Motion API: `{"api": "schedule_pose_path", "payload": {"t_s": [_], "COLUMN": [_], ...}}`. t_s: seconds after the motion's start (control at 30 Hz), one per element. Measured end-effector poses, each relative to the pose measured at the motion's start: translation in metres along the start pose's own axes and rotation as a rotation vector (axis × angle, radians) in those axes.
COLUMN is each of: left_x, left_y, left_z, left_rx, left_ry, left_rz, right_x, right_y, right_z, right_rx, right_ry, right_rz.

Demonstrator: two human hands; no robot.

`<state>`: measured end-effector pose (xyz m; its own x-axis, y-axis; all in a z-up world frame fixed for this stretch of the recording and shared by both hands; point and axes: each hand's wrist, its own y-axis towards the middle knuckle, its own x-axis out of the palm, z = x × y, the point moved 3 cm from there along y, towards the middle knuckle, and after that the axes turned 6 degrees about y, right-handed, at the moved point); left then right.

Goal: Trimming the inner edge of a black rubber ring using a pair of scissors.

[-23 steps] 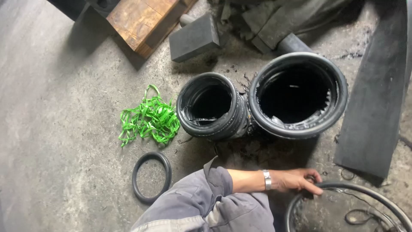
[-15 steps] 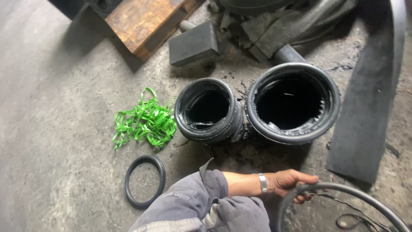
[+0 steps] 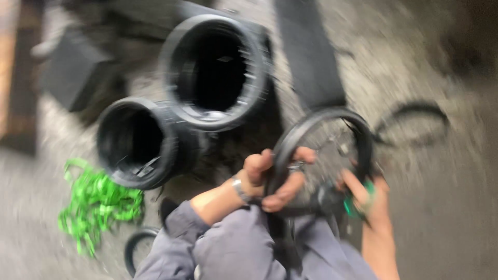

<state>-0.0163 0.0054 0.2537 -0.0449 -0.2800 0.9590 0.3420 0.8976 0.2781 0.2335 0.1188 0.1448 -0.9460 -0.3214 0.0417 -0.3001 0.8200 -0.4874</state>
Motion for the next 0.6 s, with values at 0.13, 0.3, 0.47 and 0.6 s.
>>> {"api": "schedule_pose_path", "payload": {"t_s": [0.13, 0.3, 0.47, 0.6], "left_x": [-0.008, -0.029, -0.049, -0.047], "left_y": [-0.020, 0.003, 0.005, -0.012], "left_z": [-0.007, -0.008, 0.023, 0.040], "left_rx": [-0.182, -0.204, 0.233, 0.546], "left_ry": [0.279, 1.109, 1.978, 2.328], "left_rz": [0.476, 0.866, 1.076, 1.189], "right_x": [0.000, 0.002, -0.011, -0.018], "right_y": [0.025, 0.032, 0.028, 0.014], "right_z": [0.017, -0.009, -0.001, 0.015], "right_rx": [-0.134, -0.362, -0.510, -0.633], "right_ry": [-0.359, -0.352, -0.376, -0.557], "right_rz": [0.089, 0.249, 0.373, 0.460]}}
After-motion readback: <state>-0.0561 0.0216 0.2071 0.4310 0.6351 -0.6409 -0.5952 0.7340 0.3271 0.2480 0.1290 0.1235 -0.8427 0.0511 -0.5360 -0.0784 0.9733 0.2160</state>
